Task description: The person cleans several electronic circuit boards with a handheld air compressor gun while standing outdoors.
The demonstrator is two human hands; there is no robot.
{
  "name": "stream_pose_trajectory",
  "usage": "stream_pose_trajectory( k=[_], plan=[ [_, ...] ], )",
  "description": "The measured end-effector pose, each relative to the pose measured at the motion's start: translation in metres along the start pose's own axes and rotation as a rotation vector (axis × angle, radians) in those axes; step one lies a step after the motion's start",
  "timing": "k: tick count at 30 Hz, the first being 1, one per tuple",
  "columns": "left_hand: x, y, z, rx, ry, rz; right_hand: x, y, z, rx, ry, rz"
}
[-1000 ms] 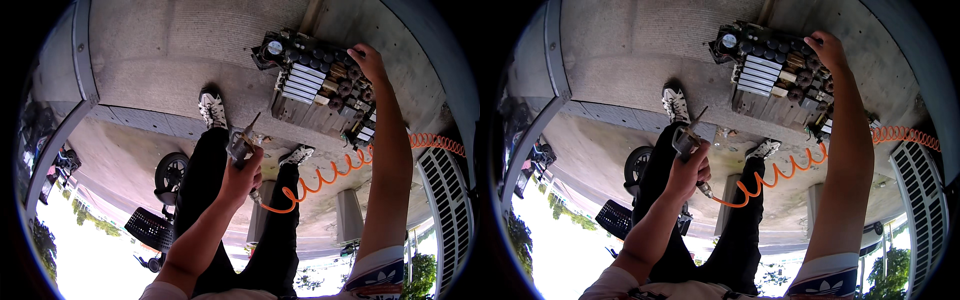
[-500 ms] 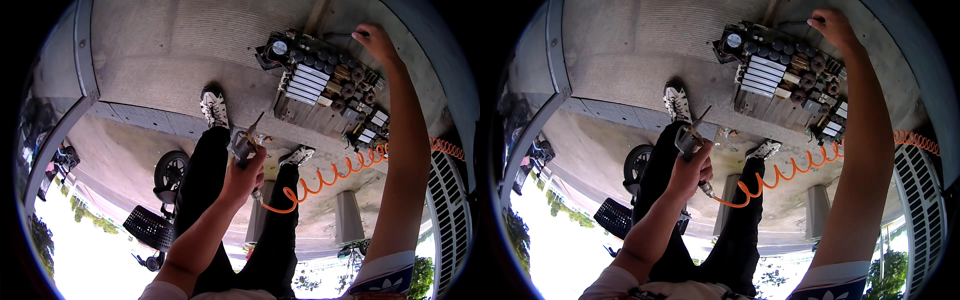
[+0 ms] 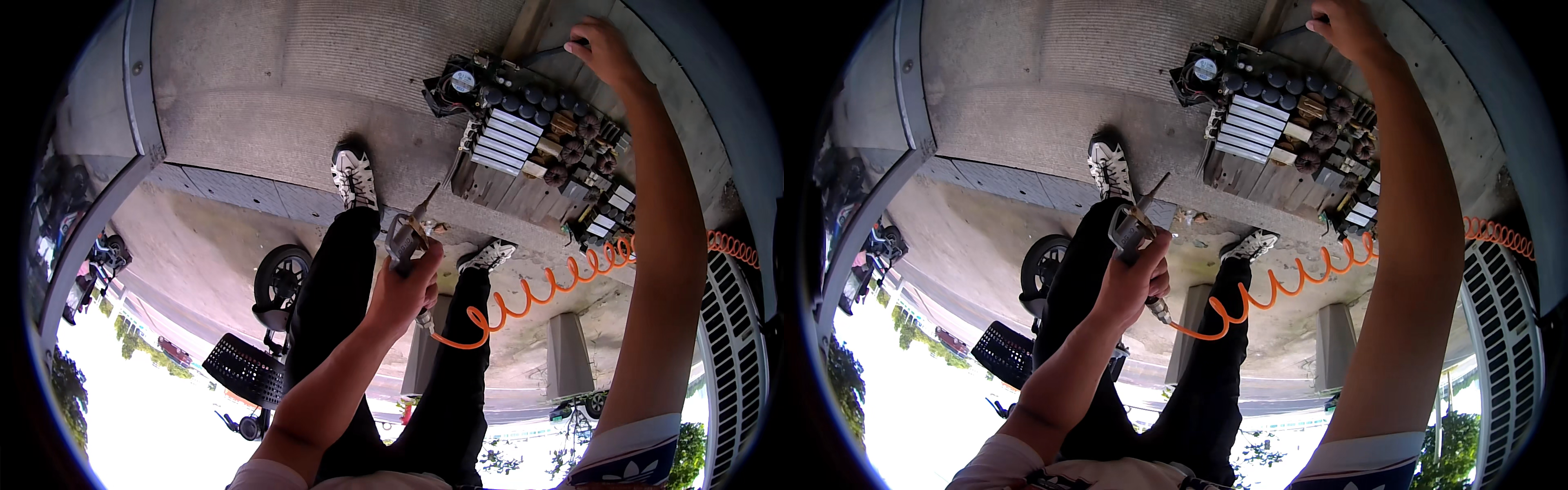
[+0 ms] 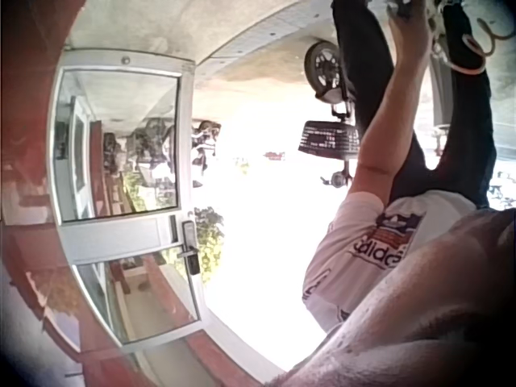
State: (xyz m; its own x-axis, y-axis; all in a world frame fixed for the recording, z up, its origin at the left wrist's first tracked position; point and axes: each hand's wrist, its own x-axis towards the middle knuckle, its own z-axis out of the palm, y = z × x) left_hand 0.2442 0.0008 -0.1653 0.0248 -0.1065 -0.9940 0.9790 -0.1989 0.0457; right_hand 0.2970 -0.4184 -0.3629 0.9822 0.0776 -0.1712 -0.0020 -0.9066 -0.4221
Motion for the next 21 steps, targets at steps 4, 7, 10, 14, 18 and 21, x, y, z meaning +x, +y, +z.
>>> stream_pose_trajectory(
  k=[4, 7, 10, 14, 18, 21],
  plan=[
    [0.001, -0.001, -0.007, -0.007, -0.008, 0.002, -0.015, -0.009, 0.000, 0.030, -0.007, -0.021],
    [0.000, -0.001, -0.003, 0.007, 0.003, -0.030, -0.021, -0.019, 0.020, 0.054, -0.003, -0.059],
    [0.000, 0.004, 0.002, 0.015, -0.008, -0.032, -0.013, -0.012, 0.018, 0.006, -0.040, 0.012],
    [-0.003, 0.003, -0.001, 0.004, -0.013, -0.004, -0.011, 0.012, -0.016, -0.161, 0.147, 0.090],
    [-0.001, 0.003, -0.005, -0.031, -0.043, -0.003, -0.022, -0.011, 0.006, 0.004, 0.019, 0.013],
    [-0.001, 0.002, -0.003, 0.041, -0.014, -0.038, -0.026, -0.016, 0.022, 0.055, 0.014, 0.094]
  ],
)
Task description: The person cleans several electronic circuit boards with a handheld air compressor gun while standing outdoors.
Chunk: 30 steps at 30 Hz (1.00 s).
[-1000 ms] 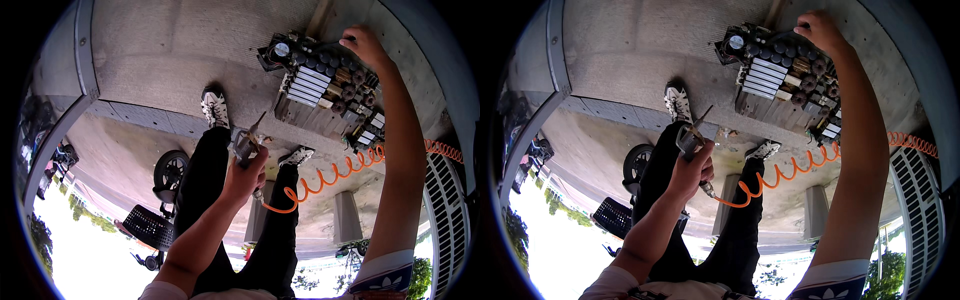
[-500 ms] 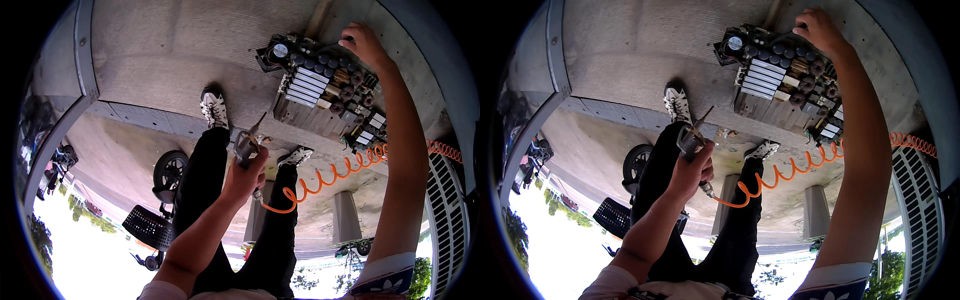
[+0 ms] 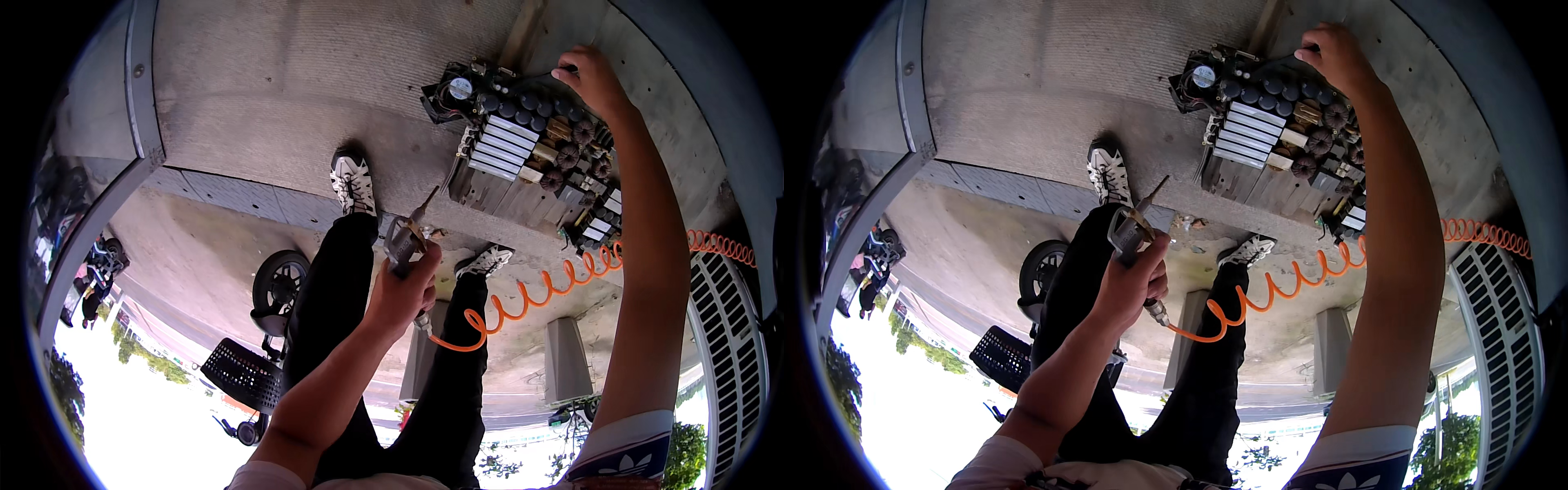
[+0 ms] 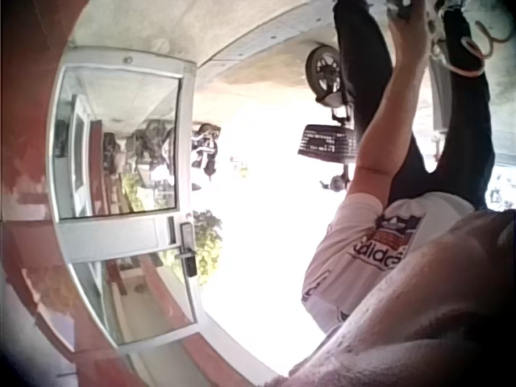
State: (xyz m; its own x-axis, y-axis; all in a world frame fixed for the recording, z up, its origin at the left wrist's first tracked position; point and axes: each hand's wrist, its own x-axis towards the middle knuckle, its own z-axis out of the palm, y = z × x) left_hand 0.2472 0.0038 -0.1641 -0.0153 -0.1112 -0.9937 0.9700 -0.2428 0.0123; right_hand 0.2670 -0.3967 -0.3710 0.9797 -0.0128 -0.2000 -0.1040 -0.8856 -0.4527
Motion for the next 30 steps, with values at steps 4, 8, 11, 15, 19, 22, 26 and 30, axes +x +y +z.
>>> stream_pose_trajectory(
  k=[4, 8, 11, 15, 19, 22, 26, 30],
  plan=[
    [-0.002, 0.001, 0.000, -0.009, -0.019, 0.026, -0.011, 0.035, -0.020, 0.060, -0.054, 0.349],
    [0.000, -0.001, -0.002, -0.030, -0.007, 0.035, -0.019, 0.013, 0.000, 0.280, -0.147, 0.435],
    [0.000, 0.002, 0.003, -0.024, -0.026, 0.051, -0.034, 0.002, 0.020, 0.361, -0.174, 0.480],
    [0.000, 0.003, 0.003, -0.011, -0.014, 0.043, -0.041, 0.022, 0.009, 0.233, -0.239, 0.566],
    [0.000, 0.002, 0.003, -0.023, 0.003, 0.032, -0.049, 0.044, -0.012, 0.146, -0.178, 0.628],
    [-0.001, 0.003, -0.001, -0.045, -0.025, 0.059, -0.043, 0.036, -0.020, 0.217, -0.120, 0.631],
    [-0.002, 0.004, 0.002, -0.057, -0.006, 0.019, -0.045, 0.022, 0.003, 0.345, -0.134, 0.578],
    [-0.004, 0.006, 0.005, -0.042, -0.020, 0.043, -0.058, 0.028, 0.009, 0.196, 0.032, 0.599]
  ],
)
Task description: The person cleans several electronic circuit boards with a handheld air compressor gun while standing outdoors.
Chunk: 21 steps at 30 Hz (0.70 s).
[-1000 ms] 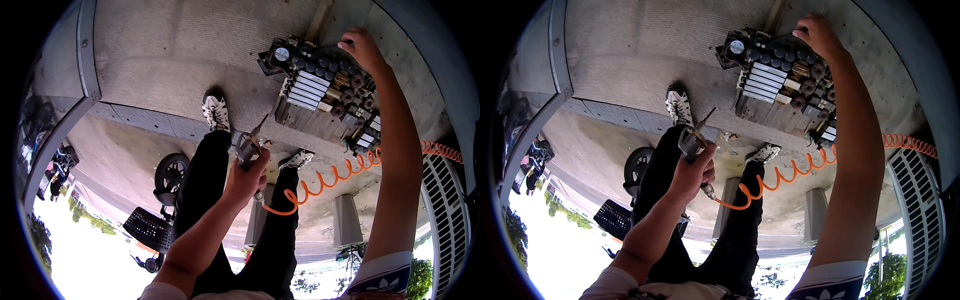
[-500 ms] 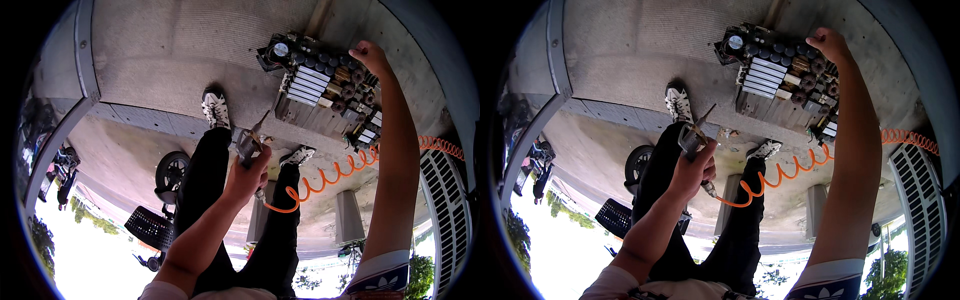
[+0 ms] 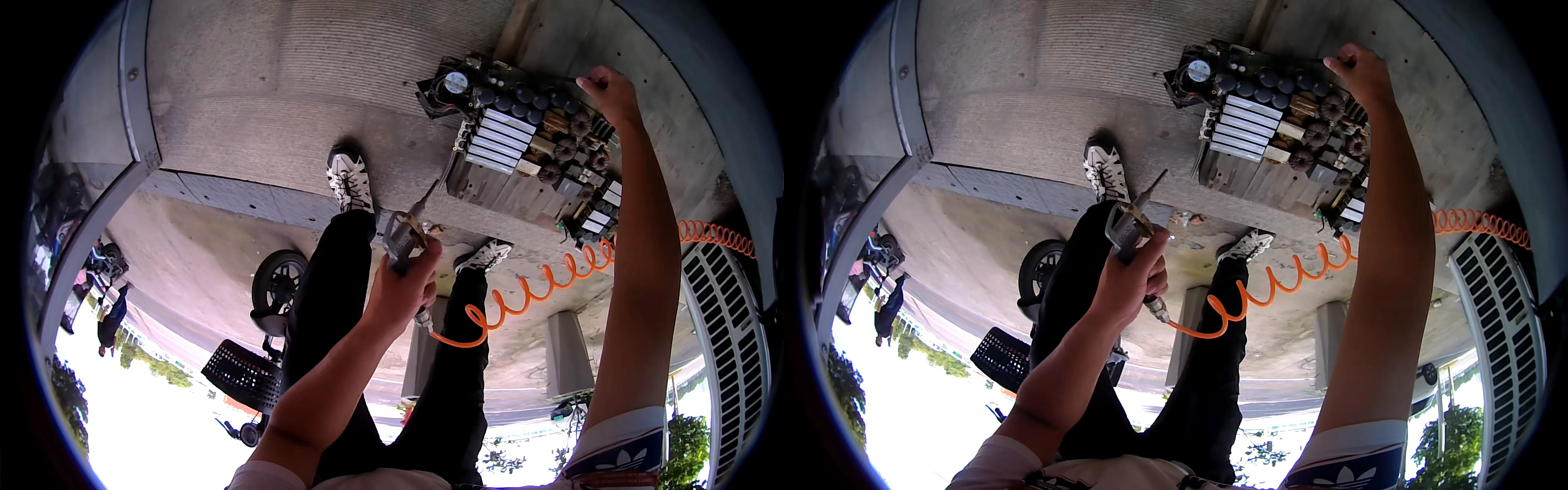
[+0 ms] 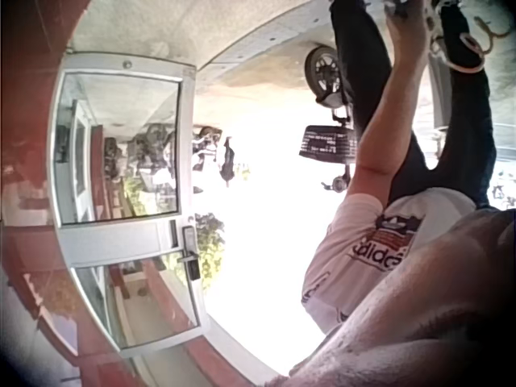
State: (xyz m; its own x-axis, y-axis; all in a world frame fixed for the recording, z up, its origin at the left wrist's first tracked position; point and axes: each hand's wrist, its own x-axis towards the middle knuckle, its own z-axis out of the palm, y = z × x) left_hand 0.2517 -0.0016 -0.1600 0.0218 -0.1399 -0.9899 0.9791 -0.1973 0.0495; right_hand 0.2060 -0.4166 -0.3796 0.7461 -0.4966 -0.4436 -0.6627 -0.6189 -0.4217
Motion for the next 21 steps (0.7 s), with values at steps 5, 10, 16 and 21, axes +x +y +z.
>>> stream_pose_trajectory(
  k=[5, 10, 16, 21],
  plan=[
    [0.001, -0.002, -0.004, 0.000, 0.008, -0.008, -0.009, 0.020, -0.009, 0.089, 0.024, 0.078],
    [0.001, -0.003, 0.000, 0.002, -0.005, 0.018, -0.021, -0.001, 0.013, 0.065, -0.026, 0.022],
    [0.001, -0.003, -0.006, -0.006, 0.008, 0.007, 0.019, 0.000, -0.035, -0.050, -0.132, 0.070],
    [0.001, -0.002, -0.002, 0.051, -0.015, -0.016, 0.014, 0.003, -0.002, -0.040, -0.191, 0.074]
  ],
)
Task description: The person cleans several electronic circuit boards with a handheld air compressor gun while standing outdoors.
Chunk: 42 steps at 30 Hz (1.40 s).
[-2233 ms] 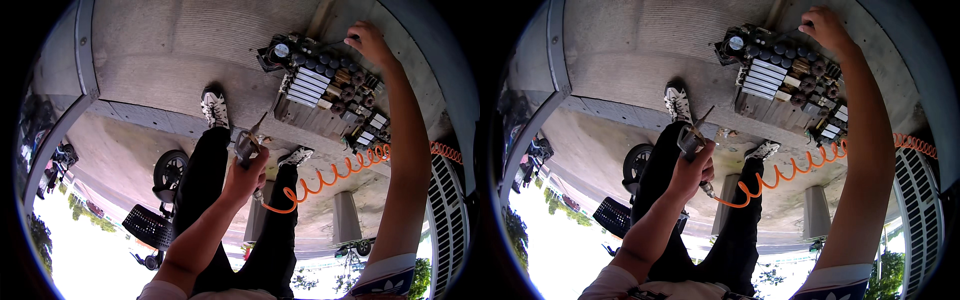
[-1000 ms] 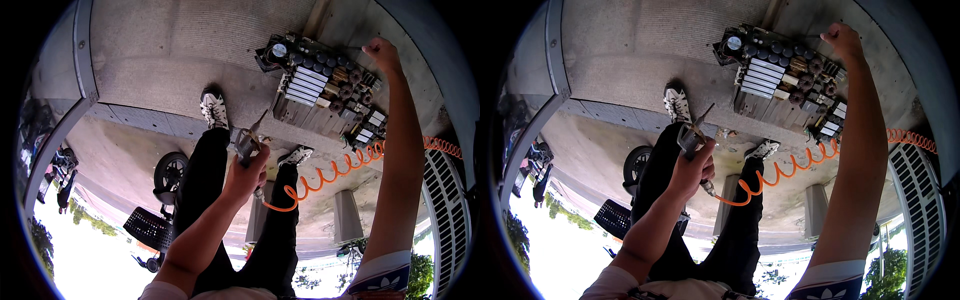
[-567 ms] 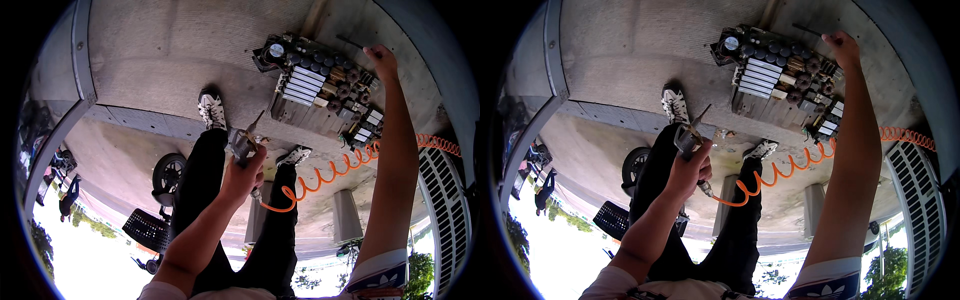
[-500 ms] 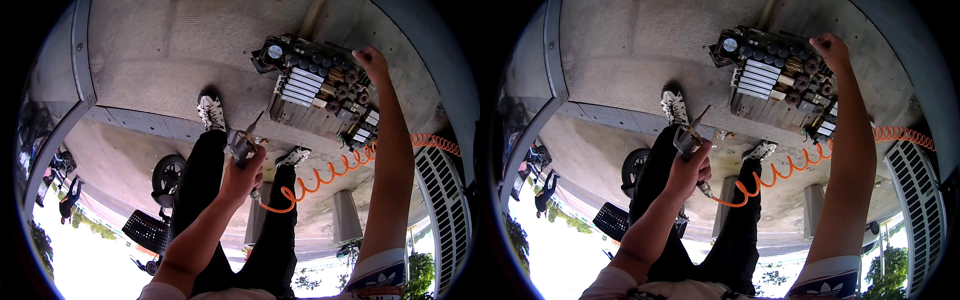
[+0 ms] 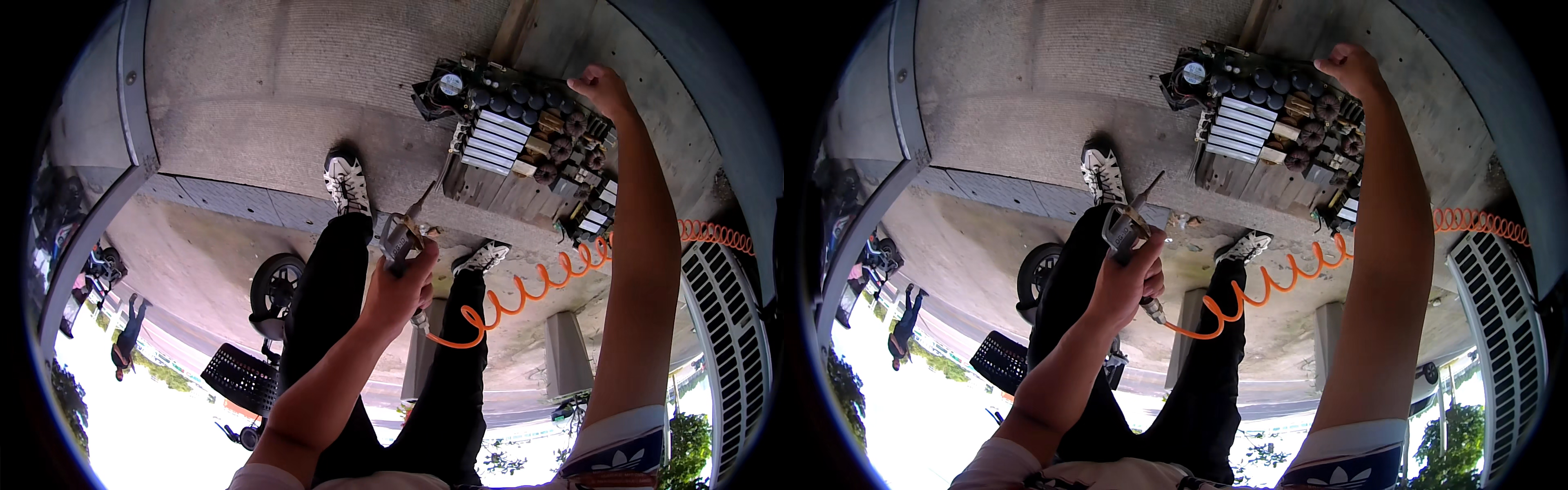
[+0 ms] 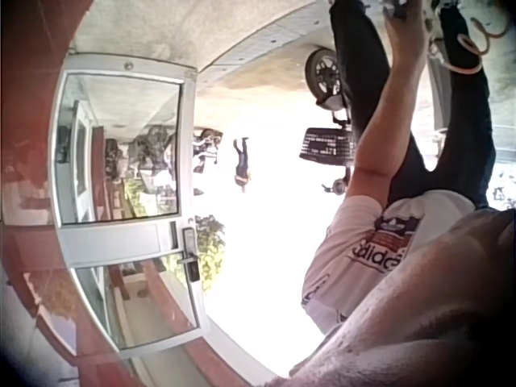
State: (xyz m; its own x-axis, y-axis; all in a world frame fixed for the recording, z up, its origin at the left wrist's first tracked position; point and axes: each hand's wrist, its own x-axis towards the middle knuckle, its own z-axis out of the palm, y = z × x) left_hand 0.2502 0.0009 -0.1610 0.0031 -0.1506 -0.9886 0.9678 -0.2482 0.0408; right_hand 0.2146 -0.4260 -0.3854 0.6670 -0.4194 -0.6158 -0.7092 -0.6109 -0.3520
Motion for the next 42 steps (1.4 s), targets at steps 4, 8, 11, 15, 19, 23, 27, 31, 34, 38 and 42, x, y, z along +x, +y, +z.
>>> stream_pose_trajectory(
  k=[4, 8, 11, 15, 19, 23, 27, 31, 34, 38, 42],
  plan=[
    [0.000, 0.000, -0.003, -0.008, 0.000, -0.007, 0.015, 0.017, -0.025, -0.067, -0.124, 0.009],
    [-0.002, 0.001, -0.006, 0.003, 0.015, -0.006, 0.009, -0.015, -0.013, 0.105, -0.145, 0.018],
    [0.001, 0.002, 0.000, 0.010, 0.005, -0.002, 0.000, -0.004, 0.012, 0.210, -0.122, -0.041],
    [0.001, 0.001, -0.001, -0.012, 0.017, 0.022, 0.003, 0.004, 0.008, 0.063, -0.167, 0.025],
    [0.001, 0.004, 0.000, -0.002, 0.040, 0.025, 0.017, -0.003, -0.019, -0.050, -0.191, -0.016],
    [0.000, 0.004, 0.000, 0.002, 0.020, -0.004, 0.014, -0.004, 0.005, 0.020, -0.144, -0.085],
    [0.001, 0.006, 0.002, 0.003, 0.035, 0.019, 0.013, 0.018, -0.008, -0.045, -0.135, 0.012],
    [0.001, 0.008, 0.004, -0.016, 0.024, 0.009, 0.005, 0.005, 0.017, 0.025, -0.083, -0.042],
    [-0.002, 0.013, 0.009, -0.008, 0.030, 0.012, -0.002, -0.001, 0.013, -0.007, -0.047, -0.036],
    [0.003, 0.005, 0.005, -0.029, -0.007, -0.014, -0.003, 0.014, -0.001, -0.005, -0.045, 0.024],
    [0.001, 0.005, 0.006, -0.010, 0.014, 0.000, -0.009, -0.012, 0.019, 0.010, -0.025, -0.004]
  ],
)
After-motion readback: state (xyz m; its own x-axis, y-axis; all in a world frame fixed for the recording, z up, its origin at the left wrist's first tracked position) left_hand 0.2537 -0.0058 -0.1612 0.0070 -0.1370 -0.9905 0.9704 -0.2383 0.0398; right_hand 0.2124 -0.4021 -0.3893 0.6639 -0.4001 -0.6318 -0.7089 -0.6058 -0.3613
